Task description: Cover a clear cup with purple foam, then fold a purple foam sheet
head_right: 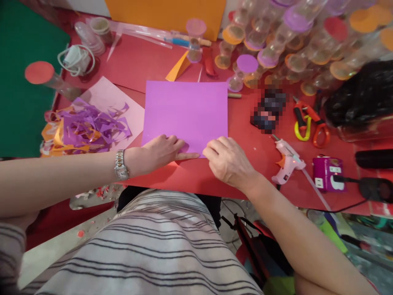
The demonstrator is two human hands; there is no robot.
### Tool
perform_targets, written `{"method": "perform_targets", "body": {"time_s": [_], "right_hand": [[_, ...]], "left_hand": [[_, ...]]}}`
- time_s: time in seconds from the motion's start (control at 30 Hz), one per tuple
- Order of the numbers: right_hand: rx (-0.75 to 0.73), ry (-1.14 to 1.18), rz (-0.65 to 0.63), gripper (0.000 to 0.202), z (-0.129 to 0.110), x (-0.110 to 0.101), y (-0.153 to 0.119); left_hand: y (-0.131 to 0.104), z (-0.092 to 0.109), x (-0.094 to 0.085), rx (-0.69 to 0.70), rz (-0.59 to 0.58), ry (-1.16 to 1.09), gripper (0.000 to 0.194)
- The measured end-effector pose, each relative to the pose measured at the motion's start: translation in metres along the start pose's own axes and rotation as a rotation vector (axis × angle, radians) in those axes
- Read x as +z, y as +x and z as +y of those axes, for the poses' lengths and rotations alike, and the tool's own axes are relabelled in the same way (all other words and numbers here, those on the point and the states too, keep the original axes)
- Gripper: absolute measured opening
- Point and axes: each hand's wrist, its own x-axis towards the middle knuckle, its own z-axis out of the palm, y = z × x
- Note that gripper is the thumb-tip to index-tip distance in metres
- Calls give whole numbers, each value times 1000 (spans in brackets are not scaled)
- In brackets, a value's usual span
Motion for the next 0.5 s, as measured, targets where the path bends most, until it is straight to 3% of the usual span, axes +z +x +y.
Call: {"method": "perform_targets", "body": {"time_s": [0.17,0.33,0.5], "right_hand": [[68,453,-204,10,8,22,5],[71,444,-243,14,12,31,1],[29,395,-310,28,12,31,-6]], "left_hand": [[1,-1,4,3,31,-45,72],[-22,-7,6,44,56,-101,57],[-51,-27,14,111,52,-279,55]]}}
